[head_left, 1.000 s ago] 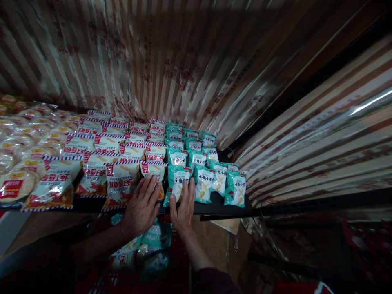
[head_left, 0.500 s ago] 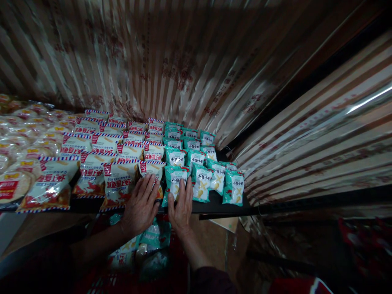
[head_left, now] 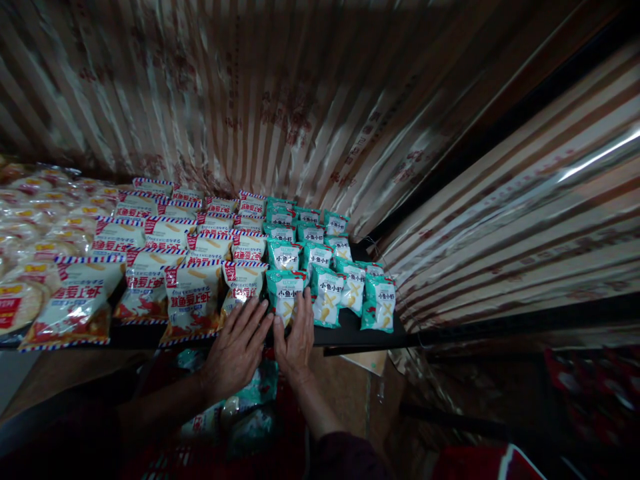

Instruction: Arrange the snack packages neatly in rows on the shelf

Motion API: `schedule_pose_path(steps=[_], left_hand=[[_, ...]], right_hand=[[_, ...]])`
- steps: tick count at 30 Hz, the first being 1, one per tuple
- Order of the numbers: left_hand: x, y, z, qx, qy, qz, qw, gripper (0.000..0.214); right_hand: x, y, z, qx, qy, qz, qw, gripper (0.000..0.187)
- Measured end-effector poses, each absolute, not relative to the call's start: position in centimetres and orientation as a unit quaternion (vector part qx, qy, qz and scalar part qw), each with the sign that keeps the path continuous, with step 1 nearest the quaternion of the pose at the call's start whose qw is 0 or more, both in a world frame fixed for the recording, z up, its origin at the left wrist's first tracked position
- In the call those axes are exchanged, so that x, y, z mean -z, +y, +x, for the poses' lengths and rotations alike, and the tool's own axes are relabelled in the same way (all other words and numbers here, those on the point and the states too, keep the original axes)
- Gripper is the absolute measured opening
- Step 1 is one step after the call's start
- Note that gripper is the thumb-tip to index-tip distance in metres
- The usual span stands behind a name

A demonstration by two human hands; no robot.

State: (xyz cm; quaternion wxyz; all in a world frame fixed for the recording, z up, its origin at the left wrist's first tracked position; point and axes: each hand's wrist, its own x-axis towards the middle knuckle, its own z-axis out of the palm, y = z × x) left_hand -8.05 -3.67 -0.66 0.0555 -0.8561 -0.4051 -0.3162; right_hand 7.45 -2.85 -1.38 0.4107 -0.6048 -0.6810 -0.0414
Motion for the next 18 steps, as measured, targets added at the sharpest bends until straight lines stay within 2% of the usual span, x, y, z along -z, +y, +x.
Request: schedule_pose_path(steps=[7, 18], left_hand=[[1.3, -4.6, -7.4, 0.321, -0.363, -0.874, 0.045, 0.047], [1.8, -4.7, -6.6, 0.321, -0.355, -0.877, 0.035, 0.046]], right_hand=[[1.3, -3.1, 7.7, 0.028, -0.672, -0.609, 0.421, 0.052], [1.7, -3.2, 8.0, -0.010, -0.661, -0.598, 0.454, 0.053]])
